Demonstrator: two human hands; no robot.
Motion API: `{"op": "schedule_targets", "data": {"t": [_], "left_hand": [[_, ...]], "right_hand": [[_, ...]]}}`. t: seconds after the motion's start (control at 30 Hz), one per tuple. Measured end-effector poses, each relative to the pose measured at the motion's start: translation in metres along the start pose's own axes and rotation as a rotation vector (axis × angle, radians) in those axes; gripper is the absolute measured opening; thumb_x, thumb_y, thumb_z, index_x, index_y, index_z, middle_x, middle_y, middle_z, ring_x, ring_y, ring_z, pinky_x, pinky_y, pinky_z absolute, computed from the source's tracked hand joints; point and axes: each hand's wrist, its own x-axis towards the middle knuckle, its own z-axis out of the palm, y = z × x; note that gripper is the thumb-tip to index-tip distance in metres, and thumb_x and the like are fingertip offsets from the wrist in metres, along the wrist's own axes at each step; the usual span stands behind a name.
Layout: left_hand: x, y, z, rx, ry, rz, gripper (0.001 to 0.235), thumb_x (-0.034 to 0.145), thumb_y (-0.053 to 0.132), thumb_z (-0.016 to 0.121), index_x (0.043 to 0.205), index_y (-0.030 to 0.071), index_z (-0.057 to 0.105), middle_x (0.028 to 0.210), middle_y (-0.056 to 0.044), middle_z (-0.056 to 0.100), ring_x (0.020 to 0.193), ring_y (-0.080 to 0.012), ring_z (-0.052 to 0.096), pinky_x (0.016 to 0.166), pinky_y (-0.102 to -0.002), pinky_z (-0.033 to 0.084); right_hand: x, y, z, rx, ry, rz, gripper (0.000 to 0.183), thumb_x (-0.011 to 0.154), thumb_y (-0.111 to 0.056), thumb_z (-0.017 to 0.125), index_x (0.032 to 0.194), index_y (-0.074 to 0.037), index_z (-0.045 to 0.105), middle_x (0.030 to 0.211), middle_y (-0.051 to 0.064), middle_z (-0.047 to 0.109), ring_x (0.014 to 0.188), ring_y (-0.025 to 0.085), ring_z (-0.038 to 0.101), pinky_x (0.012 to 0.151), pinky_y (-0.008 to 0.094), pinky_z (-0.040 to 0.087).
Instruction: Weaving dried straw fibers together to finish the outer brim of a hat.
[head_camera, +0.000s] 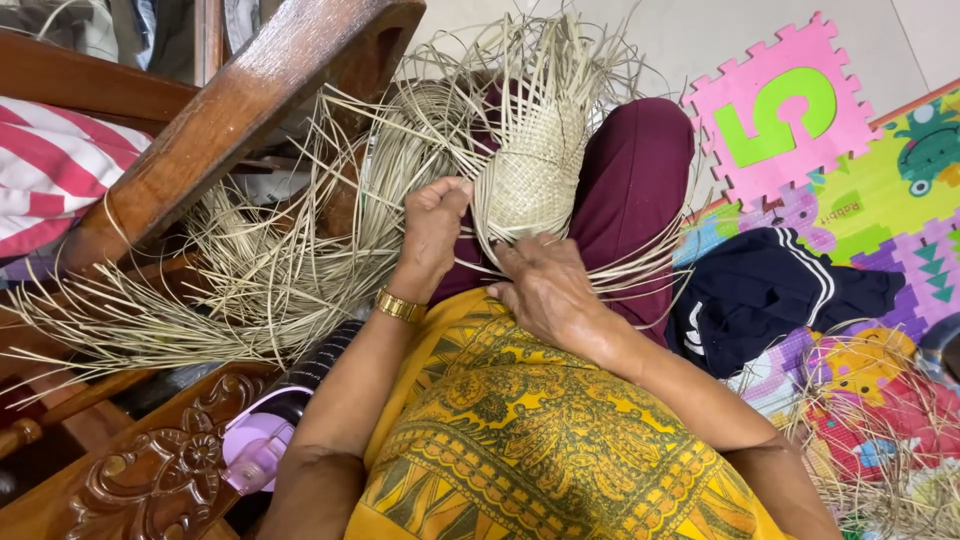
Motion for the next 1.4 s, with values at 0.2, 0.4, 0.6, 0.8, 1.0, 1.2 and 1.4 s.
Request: {"op": "schedule_targets", "data": {"t": [0.2,0.4,0.6,0.8,1.0,1.2,1.4], "left_hand": [[0.002,-0.001,-0.009,-0.104,0.032,-0.02,0.009,0.087,0.005,0.061,0.084,0.005,0.069,0.054,0.001,0.045,0.039,-0.0007,0.036,0.038,-0.014,0.03],[0.006,-0.008,-0.009,-0.152,0.065,-0.035,0.007,0.085,0.005,0.062,0.085,0.003,0.069,0.053,0.001,0.044,0.034,-0.0007,0.036,0.033,-0.013,0.029],[0.008,-0.009,-0.01,-0.144,0.054,-0.04,0.006,0.085,0.005,0.063,0.085,0.002,0.068,0.054,0.0,0.044,0.034,-0.0019,0.038,0.032,-0.013,0.03],[0.007,-0.008,-0.011,-0.165,0.071,-0.039,0.006,0.085,0.006,0.064,0.084,0.002,0.068,0.054,-0.001,0.044,0.034,-0.0017,0.035,0.032,-0.014,0.029],[0.002,0.001,-0.006,-0.151,-0.008,-0.01,0.009,0.086,0.013,0.066,0.085,0.004,0.068,0.056,-0.005,0.051,0.04,-0.0029,0.038,0.034,-0.015,0.032],[-0.011,0.029,0.032,-0.09,-0.106,0.104,0.009,0.086,0.012,0.063,0.087,0.006,0.071,0.06,-0.002,0.053,0.045,-0.0015,0.041,0.037,-0.014,0.035],[-0.01,0.014,0.046,0.075,-0.227,0.387,0.007,0.084,0.005,0.068,0.081,0.007,0.074,0.065,-0.003,0.057,0.06,-0.0052,0.045,0.053,-0.021,0.041]], "right_hand": [[-0.01,0.007,-0.014,0.031,0.293,0.105,0.041,0.089,-0.035,0.061,0.114,-0.003,0.055,0.121,0.024,0.043,0.117,0.041,0.042,0.096,0.056,0.037],[-0.016,0.024,-0.004,0.204,-0.017,0.127,0.063,0.09,-0.047,0.057,0.132,-0.002,0.044,0.116,0.023,0.052,0.115,0.043,0.051,0.098,0.056,0.034],[-0.015,0.025,-0.001,0.215,-0.092,0.109,0.058,0.094,-0.047,0.05,0.127,0.0,0.051,0.117,0.023,0.055,0.115,0.043,0.052,0.096,0.057,0.034],[-0.015,0.026,0.005,0.119,0.212,0.108,0.049,0.085,-0.043,0.066,0.114,-0.004,0.061,0.117,0.016,0.048,0.112,0.036,0.045,0.09,0.048,0.04],[-0.01,0.023,-0.001,0.26,0.399,0.11,0.086,0.074,-0.049,0.077,0.138,-0.004,0.042,0.123,0.023,0.043,0.115,0.043,0.045,0.093,0.054,0.04],[-0.006,0.026,-0.001,0.459,0.435,0.234,0.077,0.083,-0.031,0.073,0.14,-0.004,0.029,0.123,0.028,0.042,0.115,0.053,0.048,0.094,0.064,0.041],[-0.016,0.041,-0.007,0.373,0.33,0.313,0.08,0.081,-0.019,0.074,0.141,0.003,0.027,0.123,0.032,0.045,0.115,0.053,0.05,0.095,0.063,0.042]]}}
